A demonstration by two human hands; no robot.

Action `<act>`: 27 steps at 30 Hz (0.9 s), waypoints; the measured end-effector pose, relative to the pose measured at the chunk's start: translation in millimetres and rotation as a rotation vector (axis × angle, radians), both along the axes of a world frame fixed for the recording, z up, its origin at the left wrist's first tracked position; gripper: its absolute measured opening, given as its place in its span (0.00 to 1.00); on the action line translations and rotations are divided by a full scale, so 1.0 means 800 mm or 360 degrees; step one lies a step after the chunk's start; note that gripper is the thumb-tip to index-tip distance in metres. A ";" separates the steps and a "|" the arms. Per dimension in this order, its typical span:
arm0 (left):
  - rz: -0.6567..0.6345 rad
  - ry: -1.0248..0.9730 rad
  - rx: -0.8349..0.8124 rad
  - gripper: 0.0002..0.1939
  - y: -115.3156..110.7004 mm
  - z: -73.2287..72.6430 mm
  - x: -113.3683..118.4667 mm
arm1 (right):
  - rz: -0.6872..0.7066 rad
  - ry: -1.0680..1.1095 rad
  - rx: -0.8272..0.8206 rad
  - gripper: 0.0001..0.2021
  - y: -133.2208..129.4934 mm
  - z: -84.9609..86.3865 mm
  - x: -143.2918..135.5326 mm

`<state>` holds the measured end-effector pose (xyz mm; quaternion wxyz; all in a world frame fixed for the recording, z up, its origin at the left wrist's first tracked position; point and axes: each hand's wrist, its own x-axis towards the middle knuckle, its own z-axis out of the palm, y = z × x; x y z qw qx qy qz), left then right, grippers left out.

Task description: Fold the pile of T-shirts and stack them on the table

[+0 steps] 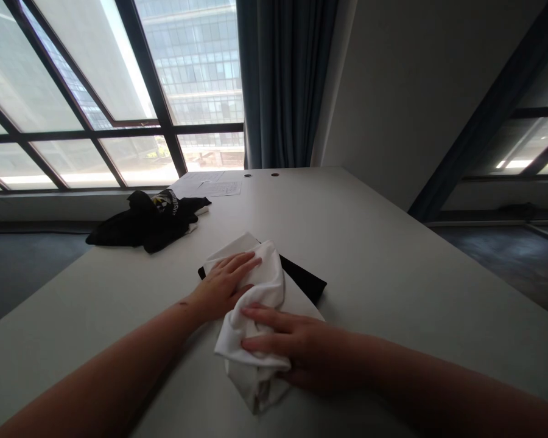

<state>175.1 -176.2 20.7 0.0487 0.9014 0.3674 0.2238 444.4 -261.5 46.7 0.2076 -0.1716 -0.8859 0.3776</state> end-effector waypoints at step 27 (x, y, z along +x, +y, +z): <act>0.0329 -0.1263 -0.1453 0.40 0.044 0.030 -0.060 | 0.0015 -0.0394 0.0929 0.06 -0.004 -0.010 -0.023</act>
